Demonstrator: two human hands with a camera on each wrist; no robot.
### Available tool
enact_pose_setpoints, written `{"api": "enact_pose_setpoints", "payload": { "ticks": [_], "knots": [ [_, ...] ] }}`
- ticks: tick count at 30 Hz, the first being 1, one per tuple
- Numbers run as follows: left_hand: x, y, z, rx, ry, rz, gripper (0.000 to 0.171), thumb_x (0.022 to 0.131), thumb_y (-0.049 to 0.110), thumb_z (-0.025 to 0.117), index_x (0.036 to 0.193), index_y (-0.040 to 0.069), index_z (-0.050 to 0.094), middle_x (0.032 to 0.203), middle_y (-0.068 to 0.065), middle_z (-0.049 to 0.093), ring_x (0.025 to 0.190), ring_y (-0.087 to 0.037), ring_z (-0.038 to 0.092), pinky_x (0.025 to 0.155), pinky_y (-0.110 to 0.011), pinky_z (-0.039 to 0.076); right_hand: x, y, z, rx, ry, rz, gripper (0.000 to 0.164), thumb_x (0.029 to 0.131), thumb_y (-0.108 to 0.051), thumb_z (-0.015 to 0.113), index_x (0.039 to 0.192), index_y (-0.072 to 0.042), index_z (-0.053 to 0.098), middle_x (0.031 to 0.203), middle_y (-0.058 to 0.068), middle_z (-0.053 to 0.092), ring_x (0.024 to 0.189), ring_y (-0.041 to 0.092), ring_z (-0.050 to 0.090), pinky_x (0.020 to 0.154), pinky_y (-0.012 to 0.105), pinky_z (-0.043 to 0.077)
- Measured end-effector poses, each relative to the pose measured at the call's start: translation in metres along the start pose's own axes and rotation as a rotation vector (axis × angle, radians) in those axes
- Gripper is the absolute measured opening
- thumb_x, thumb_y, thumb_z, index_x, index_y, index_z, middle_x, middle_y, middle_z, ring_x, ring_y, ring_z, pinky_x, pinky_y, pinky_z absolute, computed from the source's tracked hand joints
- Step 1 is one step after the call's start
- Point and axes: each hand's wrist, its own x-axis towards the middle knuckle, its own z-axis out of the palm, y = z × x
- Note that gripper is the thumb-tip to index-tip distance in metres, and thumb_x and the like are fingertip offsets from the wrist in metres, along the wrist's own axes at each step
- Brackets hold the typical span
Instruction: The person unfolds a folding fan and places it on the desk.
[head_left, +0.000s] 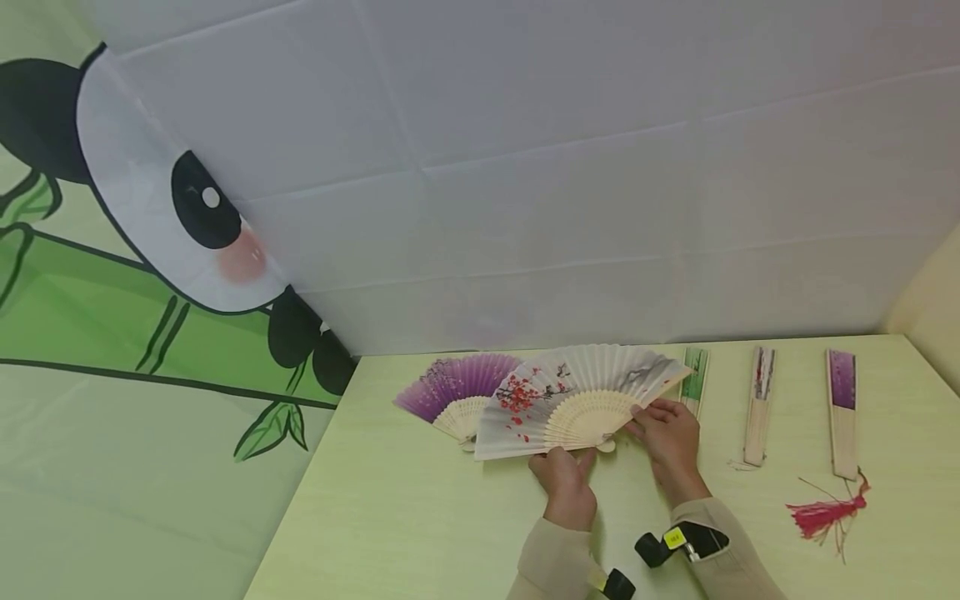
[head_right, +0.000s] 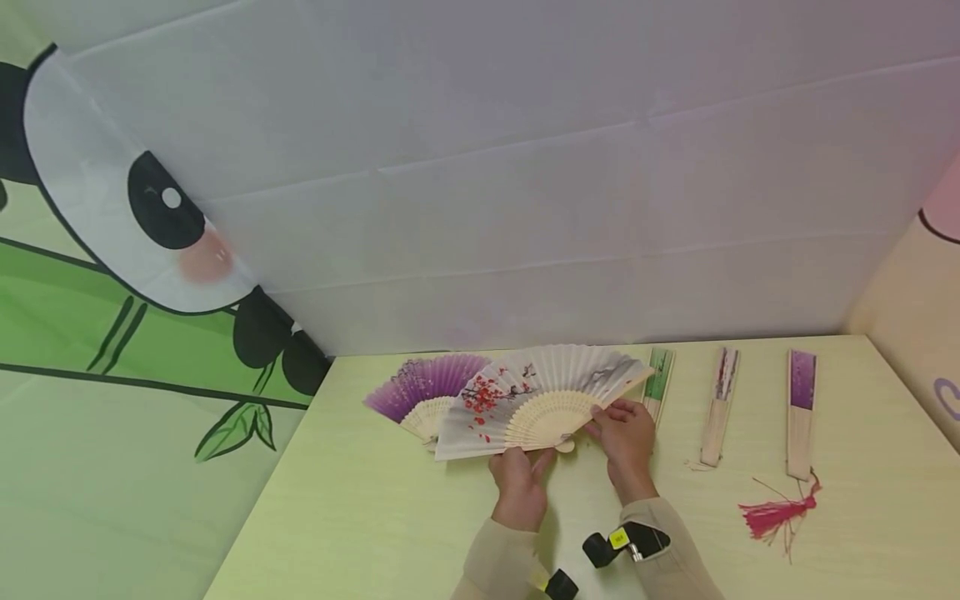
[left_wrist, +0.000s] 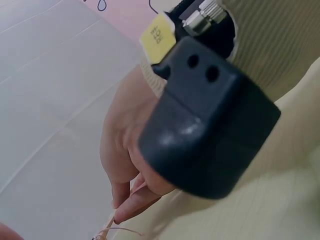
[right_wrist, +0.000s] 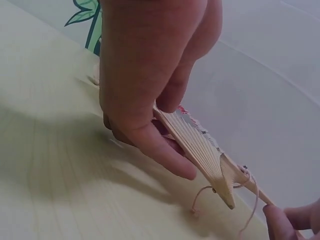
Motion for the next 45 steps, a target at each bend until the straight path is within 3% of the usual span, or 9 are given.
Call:
{"api": "enact_pose_setpoints", "payload": {
  "ticks": [6,11,17,21,25,29,33,39,45],
  "knots": [
    [-0.001,0.002,0.001,0.076,0.117,-0.054,0.033,0.089,0.002,0.036,0.119,-0.009,0.032,0.100,-0.022,0.053,0.083,-0.026,0.053,0.070,-0.040,0.049,0.001,0.000,-0.001,-0.032,-0.011,-0.001,0.037,0.085,0.007,0.059,0.117,0.013,0.041,0.085,0.010,0.053,0.067,0.010,0.064,0.069,0.032,0.055],
    [-0.002,0.003,0.004,0.101,0.159,-0.075,0.031,0.087,0.005,0.041,0.114,-0.008,0.034,0.089,-0.018,0.049,0.076,-0.023,0.049,0.065,-0.035,0.048,0.002,0.000,-0.003,-0.054,-0.031,0.002,0.042,0.086,0.010,0.056,0.124,0.014,0.039,0.094,0.015,0.053,0.069,0.008,0.063,0.071,0.031,0.055],
    [-0.003,0.003,0.004,0.146,0.196,-0.057,0.017,0.083,0.004,0.043,0.097,-0.004,0.042,0.076,-0.012,0.041,0.069,-0.019,0.042,0.058,-0.032,0.046,0.001,0.000,-0.005,-0.104,-0.072,0.000,0.053,0.085,0.012,0.054,0.133,0.012,0.033,0.109,0.028,0.051,0.074,0.009,0.063,0.074,0.030,0.054],
    [-0.005,0.004,0.006,0.183,0.237,-0.040,0.012,0.079,0.003,0.046,0.090,-0.003,0.045,0.074,-0.010,0.040,0.069,-0.020,0.041,0.058,-0.033,0.047,-0.001,-0.002,-0.007,-0.194,-0.102,-0.009,0.056,0.085,0.009,0.054,0.136,0.010,0.031,0.117,0.033,0.050,0.076,0.012,0.064,0.074,0.028,0.054],
    [-0.008,0.005,0.008,0.191,0.271,-0.030,0.018,0.078,0.003,0.049,0.093,-0.006,0.048,0.084,-0.019,0.048,0.079,-0.027,0.048,0.059,-0.035,0.049,-0.002,-0.005,-0.008,-0.372,-0.109,-0.037,0.056,0.085,0.000,0.057,0.136,0.007,0.035,0.119,0.028,0.055,0.085,0.021,0.066,0.073,0.028,0.053],
    [-0.013,0.005,0.009,0.175,0.253,-0.024,0.032,0.080,0.003,0.047,0.109,-0.011,0.043,0.105,-0.029,0.048,0.093,-0.034,0.049,0.064,-0.036,0.048,-0.006,-0.011,-0.009,-0.557,-0.119,-0.065,0.056,0.085,-0.009,0.059,0.136,0.005,0.039,0.120,0.022,0.057,0.109,0.031,0.055,0.086,0.036,0.046],
    [-0.017,0.005,0.009,0.162,0.217,-0.013,0.036,0.081,0.003,0.044,0.114,-0.010,0.038,0.113,-0.024,0.045,0.085,-0.031,0.047,0.067,-0.034,0.042,-0.011,-0.017,-0.011,-0.624,-0.151,-0.066,0.057,0.085,-0.013,0.058,0.136,0.004,0.039,0.125,0.022,0.053,0.120,0.037,0.044,0.096,0.047,0.038],
    [-0.023,0.006,0.013,0.134,0.140,0.024,0.041,0.080,0.001,0.042,0.119,-0.009,0.032,0.110,-0.018,0.041,0.089,-0.027,0.042,0.071,-0.033,0.038,-0.018,-0.026,-0.014,-0.682,-0.185,-0.075,0.055,0.087,-0.017,0.057,0.136,0.002,0.040,0.131,0.022,0.048,0.120,0.037,0.045,0.098,0.049,0.036],
    [-0.029,0.006,0.020,0.145,0.076,0.088,0.034,0.079,-0.004,0.039,0.112,-0.005,0.034,0.094,-0.013,0.043,0.081,-0.022,0.042,0.074,-0.034,0.038,-0.025,-0.035,-0.018,-0.619,-0.205,-0.068,0.053,0.089,-0.015,0.055,0.137,0.001,0.039,0.134,0.021,0.046,0.119,0.036,0.047,0.094,0.046,0.042]
  ]
}}
